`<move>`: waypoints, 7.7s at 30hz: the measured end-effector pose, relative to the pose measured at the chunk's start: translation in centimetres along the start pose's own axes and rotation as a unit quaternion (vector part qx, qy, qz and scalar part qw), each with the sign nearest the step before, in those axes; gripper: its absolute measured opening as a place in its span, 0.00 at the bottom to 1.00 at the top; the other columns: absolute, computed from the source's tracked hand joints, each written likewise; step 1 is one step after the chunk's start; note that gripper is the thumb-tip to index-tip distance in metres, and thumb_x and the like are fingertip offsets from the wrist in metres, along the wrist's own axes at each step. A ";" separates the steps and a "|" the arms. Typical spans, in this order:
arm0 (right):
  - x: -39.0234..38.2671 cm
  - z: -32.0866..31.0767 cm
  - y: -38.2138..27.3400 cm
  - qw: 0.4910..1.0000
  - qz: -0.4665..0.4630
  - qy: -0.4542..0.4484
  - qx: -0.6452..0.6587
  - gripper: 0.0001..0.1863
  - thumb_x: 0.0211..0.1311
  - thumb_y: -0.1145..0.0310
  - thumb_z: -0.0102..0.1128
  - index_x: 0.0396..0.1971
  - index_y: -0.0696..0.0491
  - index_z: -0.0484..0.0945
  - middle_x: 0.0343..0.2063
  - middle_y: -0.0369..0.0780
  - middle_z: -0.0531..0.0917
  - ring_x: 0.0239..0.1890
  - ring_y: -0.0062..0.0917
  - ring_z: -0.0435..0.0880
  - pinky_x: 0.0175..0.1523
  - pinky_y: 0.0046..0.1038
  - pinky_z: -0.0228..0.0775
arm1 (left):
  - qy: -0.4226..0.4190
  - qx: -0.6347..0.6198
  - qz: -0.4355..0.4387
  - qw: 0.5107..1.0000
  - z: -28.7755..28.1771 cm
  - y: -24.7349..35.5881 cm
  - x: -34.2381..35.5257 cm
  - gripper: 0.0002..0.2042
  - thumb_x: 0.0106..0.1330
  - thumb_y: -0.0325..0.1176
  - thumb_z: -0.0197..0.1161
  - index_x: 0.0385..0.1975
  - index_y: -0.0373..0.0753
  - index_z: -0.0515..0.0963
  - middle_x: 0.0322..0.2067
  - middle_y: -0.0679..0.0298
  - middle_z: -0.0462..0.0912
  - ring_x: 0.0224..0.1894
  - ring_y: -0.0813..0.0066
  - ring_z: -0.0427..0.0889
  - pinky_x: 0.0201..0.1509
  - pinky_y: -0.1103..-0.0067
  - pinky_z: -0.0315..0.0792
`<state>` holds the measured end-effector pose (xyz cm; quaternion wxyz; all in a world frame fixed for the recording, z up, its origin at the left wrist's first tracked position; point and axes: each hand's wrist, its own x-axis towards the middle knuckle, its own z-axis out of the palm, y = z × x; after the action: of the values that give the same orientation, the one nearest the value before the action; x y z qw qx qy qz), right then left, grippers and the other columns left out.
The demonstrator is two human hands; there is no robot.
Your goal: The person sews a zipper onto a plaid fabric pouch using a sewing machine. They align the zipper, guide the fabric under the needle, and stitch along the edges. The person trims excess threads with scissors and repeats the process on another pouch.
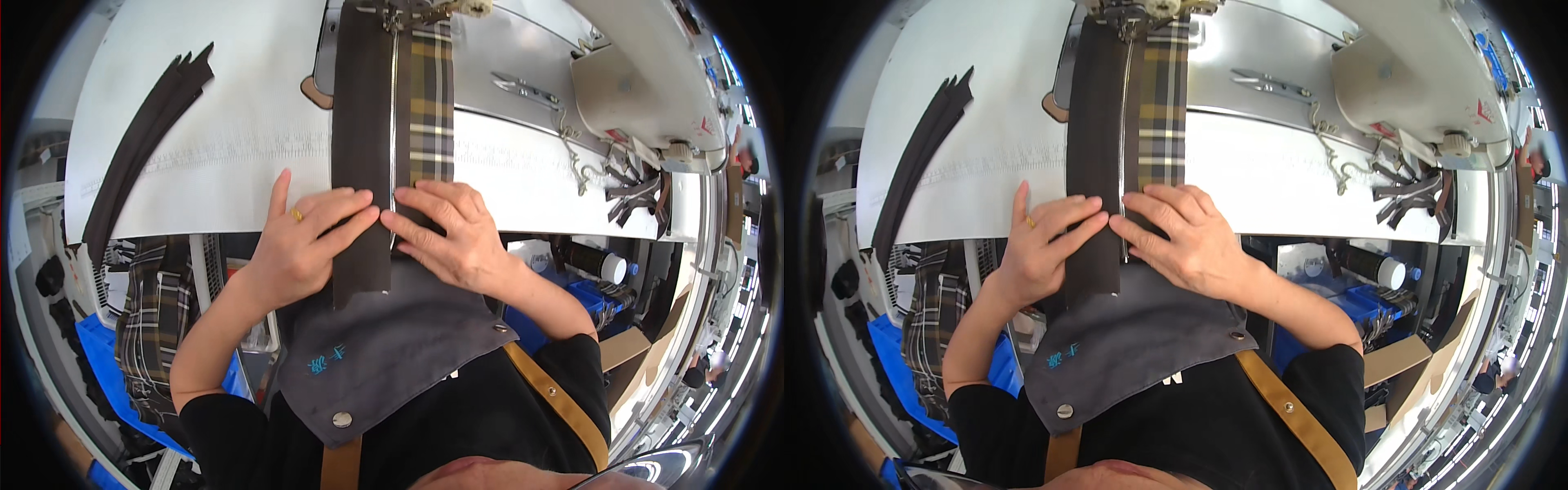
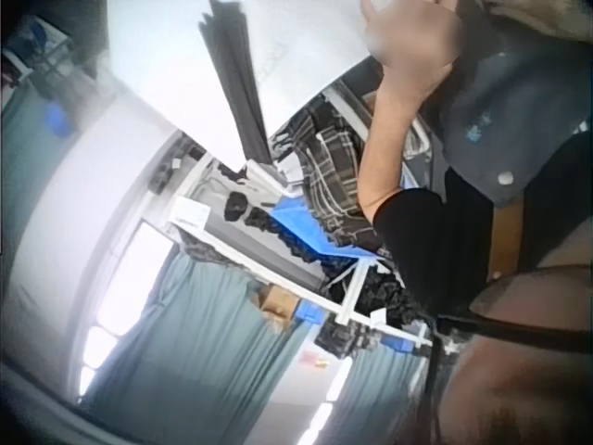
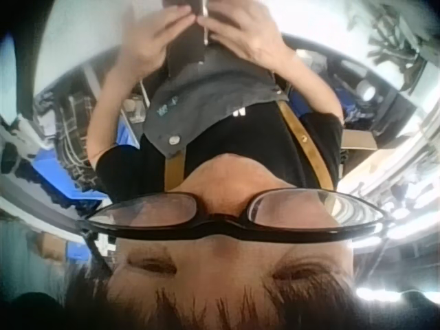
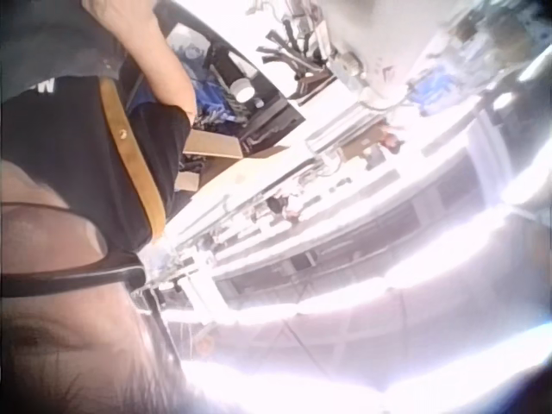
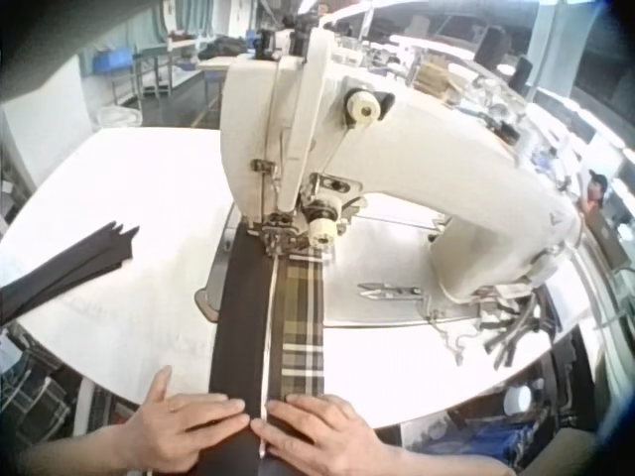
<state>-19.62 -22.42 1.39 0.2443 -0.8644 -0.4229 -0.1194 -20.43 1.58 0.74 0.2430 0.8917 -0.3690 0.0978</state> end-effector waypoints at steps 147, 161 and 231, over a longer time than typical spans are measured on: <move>11.4 0.9 12.4 0.990 -0.006 0.115 -0.076 0.08 0.48 0.70 0.64 0.29 0.51 0.77 0.24 0.38 0.78 0.26 0.33 0.77 0.29 0.32 0.71 | 0.132 -0.051 0.040 0.989 1.3 -11.7 14.6 0.07 0.52 0.27 0.64 0.31 0.39 0.80 0.33 0.65 0.79 0.34 0.65 0.79 0.37 0.75 0.74; 7.7 -0.1 6.3 0.996 -0.065 0.018 -0.053 0.16 0.46 0.64 0.63 0.34 0.58 0.78 0.42 0.42 0.81 0.48 0.37 0.78 0.54 0.36 0.69 | 0.119 -0.268 -0.175 0.940 1.6 -10.9 15.2 0.06 0.57 0.28 0.62 0.31 0.33 0.79 0.29 0.62 0.80 0.31 0.74 0.78 0.35 0.81 0.70; 9.8 0.7 9.7 0.998 -0.058 0.023 -0.033 0.26 0.46 0.62 0.67 0.43 0.64 0.76 0.47 0.48 0.77 0.53 0.38 0.74 0.55 0.33 0.70 | 0.062 -0.293 -0.164 0.940 0.1 -11.4 15.5 0.07 0.57 0.29 0.61 0.30 0.32 0.81 0.29 0.60 0.82 0.31 0.71 0.81 0.38 0.79 0.72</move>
<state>-5.98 -20.53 1.68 0.2182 -0.8430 -0.4625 -0.1670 -1.40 -0.99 2.04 0.5290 0.8212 -0.2138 -0.0011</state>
